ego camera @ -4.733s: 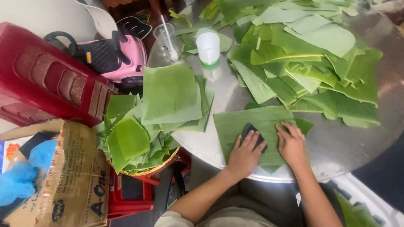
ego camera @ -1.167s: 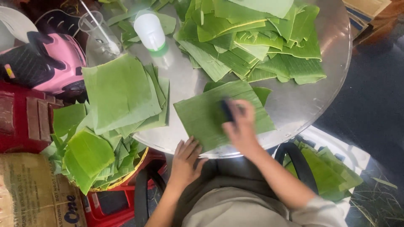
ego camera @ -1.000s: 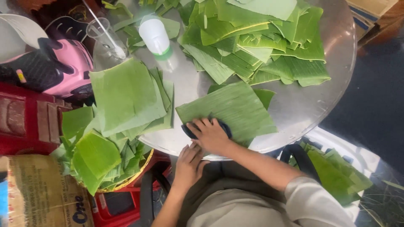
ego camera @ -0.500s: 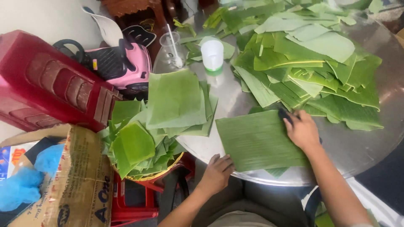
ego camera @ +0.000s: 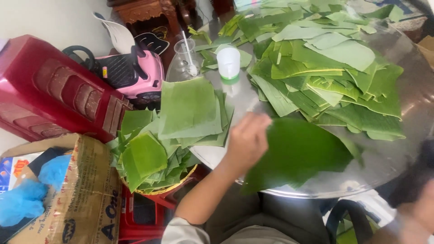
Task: Wiping banana leaves clean with a cloth and stacking them on a table.
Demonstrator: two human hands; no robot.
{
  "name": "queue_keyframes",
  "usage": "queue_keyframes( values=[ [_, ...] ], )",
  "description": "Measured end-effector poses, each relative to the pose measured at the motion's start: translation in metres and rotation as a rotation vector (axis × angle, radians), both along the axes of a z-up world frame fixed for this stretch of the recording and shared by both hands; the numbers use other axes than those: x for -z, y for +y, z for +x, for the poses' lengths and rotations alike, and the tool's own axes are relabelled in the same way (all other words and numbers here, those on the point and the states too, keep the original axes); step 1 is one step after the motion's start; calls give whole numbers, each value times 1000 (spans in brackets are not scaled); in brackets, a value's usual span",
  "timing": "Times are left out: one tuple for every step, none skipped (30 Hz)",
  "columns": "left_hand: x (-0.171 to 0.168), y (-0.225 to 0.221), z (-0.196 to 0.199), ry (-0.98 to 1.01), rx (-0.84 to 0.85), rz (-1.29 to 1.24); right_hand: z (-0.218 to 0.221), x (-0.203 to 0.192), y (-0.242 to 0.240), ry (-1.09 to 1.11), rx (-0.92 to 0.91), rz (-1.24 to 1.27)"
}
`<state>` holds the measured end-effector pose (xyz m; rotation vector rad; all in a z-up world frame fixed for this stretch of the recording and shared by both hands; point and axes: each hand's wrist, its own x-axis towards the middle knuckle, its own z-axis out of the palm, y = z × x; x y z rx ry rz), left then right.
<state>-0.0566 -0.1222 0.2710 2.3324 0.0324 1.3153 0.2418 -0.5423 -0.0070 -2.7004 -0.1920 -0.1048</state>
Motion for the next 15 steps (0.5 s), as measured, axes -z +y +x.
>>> queue_keyframes(
  values=[
    [23, 14, 4, 0, 6, -7, -35, -40, 86, 0, 6, -7],
    [46, 27, 8, 80, -147, -127, -94, -118, 136, -348, -333, 388],
    [71, 39, 14, 168, -294, -249, -169, -208, 135, -708, -643, 809],
    [108, 57, 12, 173, -283, -258, -182, -220, 156, -707, -635, 796],
    [144, 76, 12, 214, -350, -332, -195, -231, 178, -659, -759, 710],
    [180, 94, 13, 257, -417, -404, -207, -242, 200, -603, -877, 624],
    [199, 97, 11, 273, -397, -404, -213, -224, 230, -597, -854, 615],
    [219, 101, 9, 396, -432, -537, -218, -205, 260, -530, -878, 626],
    [241, 103, 7, 520, -473, -675, -222, -185, 289, -458, -906, 634],
    [236, 100, 5, 538, -457, -679, -219, -149, 313, -449, -888, 623],
    [231, 99, 3, 567, -444, -716, -217, -112, 337, -416, -928, 501],
    [225, 99, 0, 597, -431, -752, -214, -75, 361, -380, -965, 379],
    [228, 100, 0, 617, -419, -754, -214, -70, 364, -366, -949, 373],
    [231, 102, -1, 685, -392, -792, -214, -65, 366, -320, -973, 228],
    [231, 105, 3, 744, -367, -830, -209, -62, 371, -279, -1000, 83]
  ],
)
